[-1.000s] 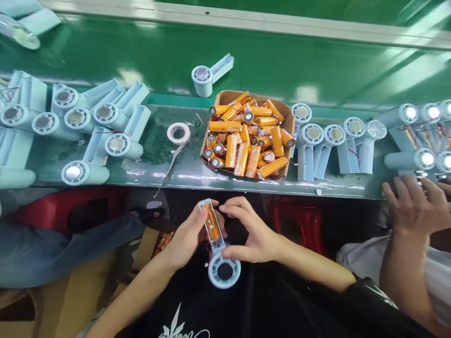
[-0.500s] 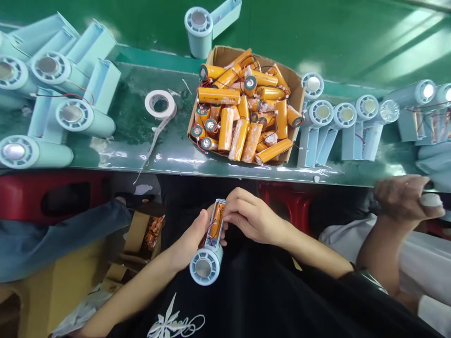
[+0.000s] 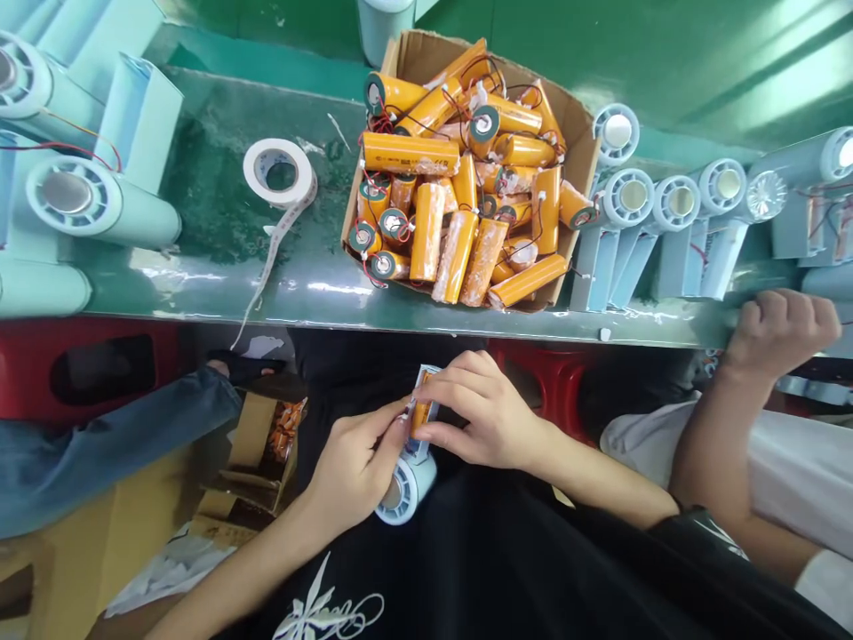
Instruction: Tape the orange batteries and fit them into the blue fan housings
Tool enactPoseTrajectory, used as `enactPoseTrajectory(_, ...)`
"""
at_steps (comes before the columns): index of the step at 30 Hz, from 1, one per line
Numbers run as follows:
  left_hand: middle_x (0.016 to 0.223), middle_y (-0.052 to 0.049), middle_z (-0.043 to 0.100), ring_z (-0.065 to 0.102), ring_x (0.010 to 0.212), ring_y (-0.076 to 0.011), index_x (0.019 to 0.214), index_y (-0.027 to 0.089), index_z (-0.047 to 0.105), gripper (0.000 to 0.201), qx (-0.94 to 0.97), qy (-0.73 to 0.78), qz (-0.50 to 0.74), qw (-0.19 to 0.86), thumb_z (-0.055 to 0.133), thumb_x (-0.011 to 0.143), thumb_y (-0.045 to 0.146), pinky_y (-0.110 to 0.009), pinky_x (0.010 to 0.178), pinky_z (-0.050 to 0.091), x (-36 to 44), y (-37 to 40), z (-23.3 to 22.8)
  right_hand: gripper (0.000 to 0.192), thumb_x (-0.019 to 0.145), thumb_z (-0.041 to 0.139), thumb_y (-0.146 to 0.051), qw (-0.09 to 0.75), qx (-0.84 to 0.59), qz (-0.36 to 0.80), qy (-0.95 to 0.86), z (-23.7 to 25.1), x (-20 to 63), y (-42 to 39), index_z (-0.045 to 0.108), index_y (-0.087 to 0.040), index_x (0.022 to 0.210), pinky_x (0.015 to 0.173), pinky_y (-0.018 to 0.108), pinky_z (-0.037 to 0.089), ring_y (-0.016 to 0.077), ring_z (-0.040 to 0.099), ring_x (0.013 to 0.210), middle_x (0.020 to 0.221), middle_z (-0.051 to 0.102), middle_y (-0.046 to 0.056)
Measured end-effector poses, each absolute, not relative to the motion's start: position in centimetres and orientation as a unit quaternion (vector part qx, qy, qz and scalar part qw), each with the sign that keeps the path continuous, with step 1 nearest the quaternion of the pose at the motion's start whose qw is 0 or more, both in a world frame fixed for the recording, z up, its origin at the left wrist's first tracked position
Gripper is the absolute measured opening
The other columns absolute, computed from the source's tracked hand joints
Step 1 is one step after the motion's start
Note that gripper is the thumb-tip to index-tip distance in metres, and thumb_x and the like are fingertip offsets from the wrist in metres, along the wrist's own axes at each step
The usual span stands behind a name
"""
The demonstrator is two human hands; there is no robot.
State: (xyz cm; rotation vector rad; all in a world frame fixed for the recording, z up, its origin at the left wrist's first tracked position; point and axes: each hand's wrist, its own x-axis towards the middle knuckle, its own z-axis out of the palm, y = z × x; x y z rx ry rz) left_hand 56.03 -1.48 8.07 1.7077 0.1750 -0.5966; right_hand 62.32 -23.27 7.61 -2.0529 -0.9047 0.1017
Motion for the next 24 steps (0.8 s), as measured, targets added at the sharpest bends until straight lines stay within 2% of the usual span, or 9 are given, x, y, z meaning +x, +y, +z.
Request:
enactPoseTrajectory(5, 0.053, 0.004, 0.059, 0.056, 0.046, -0.0165, 0.106, 0.025, 0.079, 0.031, 0.727, 0.087, -0.259, 0.631, 0.054, 0.11, 0.043, -0.028, 0.056, 0.048, 55.1, -1.8, 7.8, 0.031, 0.108, 0.07, -0.048, 0.287, -0.854, 0.135, -0.412, 8.8, 63.0, -24.3, 0.079, -0.018, 0.11, 0.076, 0.04, 0.034, 0.0202, 0.058, 0.083, 0.091, 0.073, 0.005)
enactPoseTrajectory(7, 0.064, 0.002, 0.067, 0.058, 0.05, -0.0152, 0.105, 0.025, 0.076, 0.029, 0.739, 0.058, -0.248, 0.624, 0.052, 0.111, 0.039, -0.028, 0.058, 0.05, 55.1, -1.9, 7.8, 0.024, 0.11, 0.068, -0.04, 0.282, -0.844, 0.163, -0.425, 9.1, 63.3, -24.6, 0.079, -0.019, 0.103, 0.075, 0.04, 0.034, 0.0193, 0.056, 0.081, 0.087, 0.07, 0.004)
enactPoseTrajectory(9, 0.087, -0.003, 0.077, 0.065, 0.062, -0.0151, 0.101, 0.024, 0.074, 0.027, 0.77, 0.016, -0.202, 0.605, 0.051, 0.11, 0.034, -0.027, 0.065, 0.053, 55.4, -1.8, 8.1, 0.021, 0.112, 0.063, -0.03, 0.341, -0.83, 0.16, -0.411, 8.8, 63.4, -24.7, 0.076, -0.019, 0.1, 0.074, 0.038, 0.038, 0.0187, 0.058, 0.082, 0.09, 0.07, 0.004)
enactPoseTrajectory(11, 0.107, -0.007, 0.08, 0.071, 0.075, -0.0165, 0.1, 0.023, 0.072, 0.025, 0.788, -0.016, -0.156, 0.596, 0.05, 0.11, 0.032, -0.027, 0.07, 0.057, 55.6, -1.5, 8.3, 0.021, 0.114, 0.058, -0.028, 0.472, -0.807, 0.113, -0.336, 8.0, 63.1, -24.5, 0.073, -0.021, 0.101, 0.073, 0.035, 0.044, 0.0181, 0.061, 0.084, 0.093, 0.069, 0.005)
enactPoseTrajectory(14, 0.109, -0.009, 0.08, 0.074, 0.078, -0.0179, 0.098, 0.023, 0.07, 0.027, 0.791, -0.04, -0.153, 0.591, 0.048, 0.11, 0.032, -0.027, 0.068, 0.057, 55.5, -1.2, 8.5, 0.021, 0.115, 0.057, -0.036, 0.671, -0.732, 0.015, -0.117, 6.8, 62.3, -23.6, 0.066, -0.024, 0.101, 0.065, 0.03, 0.048, 0.0163, 0.062, 0.077, 0.094, 0.066, 0.003)
enactPoseTrajectory(17, 0.114, -0.008, 0.08, 0.074, 0.077, -0.0169, 0.096, 0.024, 0.069, 0.026, 0.787, -0.051, -0.2, 0.582, 0.049, 0.111, 0.034, -0.029, 0.072, 0.058, 55.1, -1.3, 8.5, 0.022, 0.114, 0.059, -0.043, 0.739, -0.673, -0.001, 0.014, 7.1, 61.7, -22.1, 0.061, -0.026, 0.1, 0.061, 0.029, 0.049, 0.0162, 0.06, 0.069, 0.082, 0.064, 0.0)
enactPoseTrajectory(19, 0.119, -0.009, 0.08, 0.076, 0.087, -0.02, 0.117, 0.026, 0.069, 0.023, 0.761, -0.034, -0.216, 0.611, 0.056, 0.11, 0.044, -0.032, 0.082, 0.059, 55.2, -1.6, 8.3, 0.023, 0.113, 0.061, -0.046, 0.752, -0.658, -0.01, 0.027, 7.8, 61.7, -21.1, 0.059, -0.027, 0.1, 0.063, 0.03, 0.053, 0.0172, 0.06, 0.066, 0.07, 0.059, -0.003)
enactPoseTrajectory(22, 0.111, -0.011, 0.081, 0.074, 0.085, -0.0232, 0.146, 0.024, 0.053, 0.071, 0.632, 0.009, -0.278, 0.724, 0.049, 0.104, 0.081, -0.033, 0.071, 0.055, 56.2, -2.5, 7.7, 0.025, 0.113, 0.06, -0.05, 0.783, -0.62, -0.028, 0.04, 8.5, 62.1, -19.9, 0.055, -0.028, 0.1, 0.056, 0.029, 0.052, 0.015, 0.054, 0.053, 0.061, 0.051, -0.007)
enactPoseTrajectory(24, 0.094, -0.01, 0.079, 0.069, 0.072, -0.0216, 0.137, 0.022, 0.053, 0.086, 0.52, 0.03, -0.351, 0.779, 0.039, 0.095, 0.096, -0.031, 0.059, 0.047, 57.2, -3.7, 7.2, 0.026, 0.112, 0.06, -0.052, 0.81, -0.584, 0.006, 0.056, 8.3, 62.6, -19.4, 0.055, -0.028, 0.102, 0.048, 0.027, 0.048, 0.0128, 0.048, 0.045, 0.059, 0.051, -0.009)
